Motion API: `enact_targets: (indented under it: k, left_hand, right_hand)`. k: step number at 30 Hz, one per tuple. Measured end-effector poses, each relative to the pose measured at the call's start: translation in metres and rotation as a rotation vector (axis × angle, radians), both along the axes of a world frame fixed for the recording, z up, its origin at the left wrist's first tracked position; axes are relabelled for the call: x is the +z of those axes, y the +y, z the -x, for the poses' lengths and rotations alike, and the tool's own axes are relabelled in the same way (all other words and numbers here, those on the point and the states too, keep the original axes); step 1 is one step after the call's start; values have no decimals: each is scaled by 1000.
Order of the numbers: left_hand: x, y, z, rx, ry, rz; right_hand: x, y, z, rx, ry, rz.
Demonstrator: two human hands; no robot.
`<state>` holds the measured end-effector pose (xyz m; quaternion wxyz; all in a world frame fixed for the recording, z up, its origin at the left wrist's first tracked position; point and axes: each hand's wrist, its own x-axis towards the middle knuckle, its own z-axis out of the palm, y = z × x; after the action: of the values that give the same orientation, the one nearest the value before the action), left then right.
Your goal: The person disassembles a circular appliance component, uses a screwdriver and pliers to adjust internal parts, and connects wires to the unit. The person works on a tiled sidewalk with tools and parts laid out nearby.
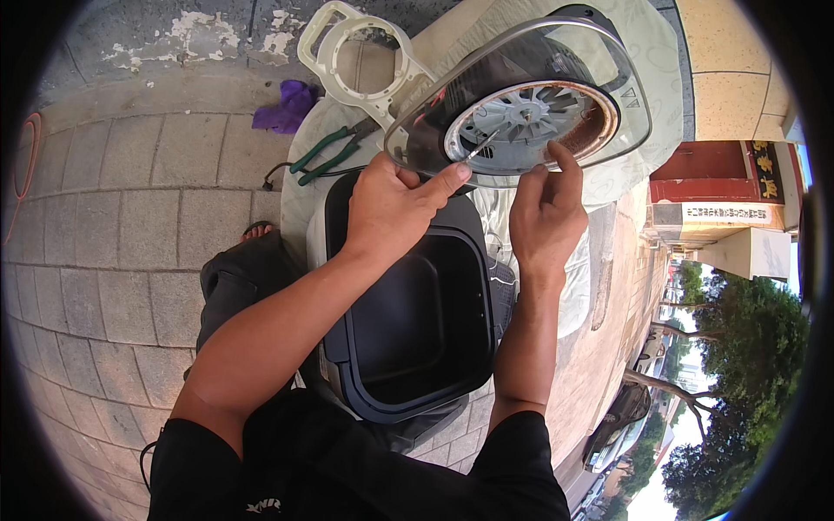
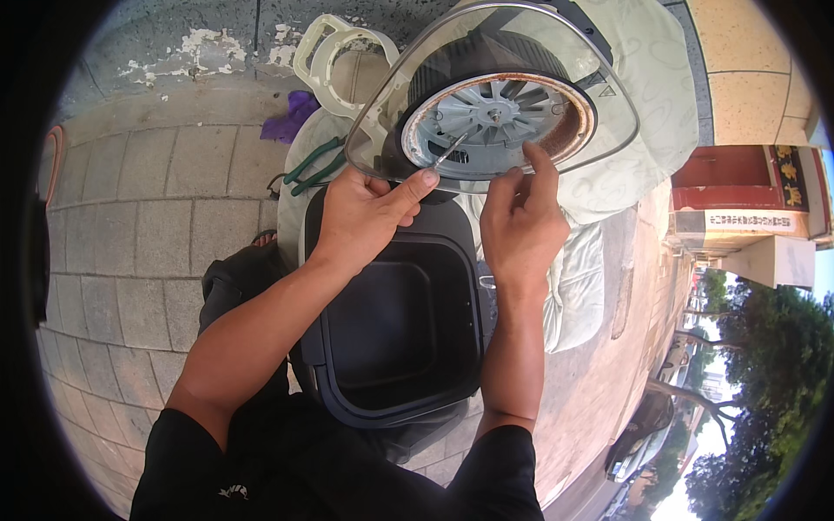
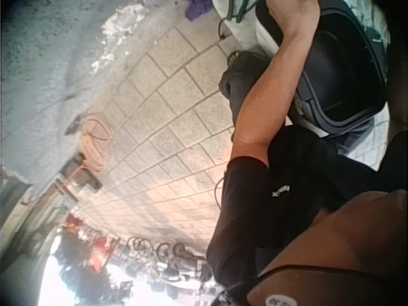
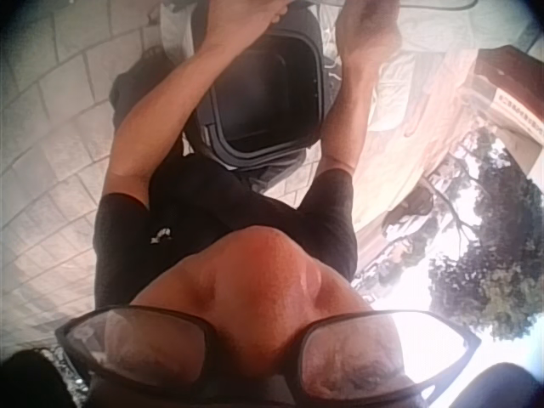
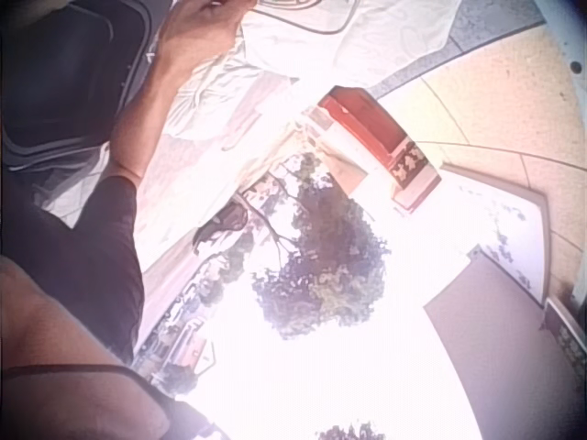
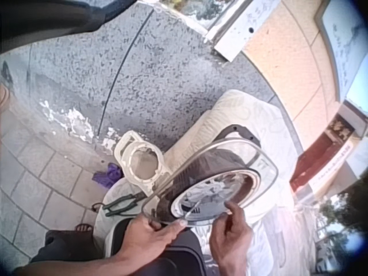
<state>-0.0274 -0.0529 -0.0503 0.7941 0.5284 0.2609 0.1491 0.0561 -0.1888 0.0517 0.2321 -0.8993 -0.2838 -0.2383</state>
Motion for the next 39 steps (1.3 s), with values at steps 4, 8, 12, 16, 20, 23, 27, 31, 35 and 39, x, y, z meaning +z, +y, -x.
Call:
enact_targets:
  k: [4, 8, 12, 16, 20, 23, 27, 31, 35, 39]
  left_hand:
    - [1, 0, 0, -8, -25, 9]
    - [0, 0, 0, -2, -14, 10]
    - [-2, 0, -1, 13, -9, 3]
    - [-2, -2, -1, 21, -4, 7]
    - [1, -1, -1, 6, -25, 18]
    - [0, -3, -1, 25, 4, 8]
    - [-1, -3, -2, 31, -10, 3]
    - [-6, -3, -3, 50, -52, 15]
    - [-3, -4, -4, 28, -52, 27]
    - [-1, -3, -4, 15, -33, 29]
  right_hand:
    - [0, 3, 1, -7, -1, -44]
    - [6, 9, 4, -40, 14, -28]
    - [4, 9, -1, -39, -53, 68]
    - [-6, 0, -6, -30, -63, 158]
    - [-10, -2, -8, 26, -73, 153]
    - [-9, -3, -5, 21, -48, 156]
    - [-10, -4, -6, 28, -36, 147]
    - [-9, -2, -5, 24, -23, 135]
    - [-9, -4, -5, 22, -35, 127]
    - [-10, -4, -5, 19, -35, 114]
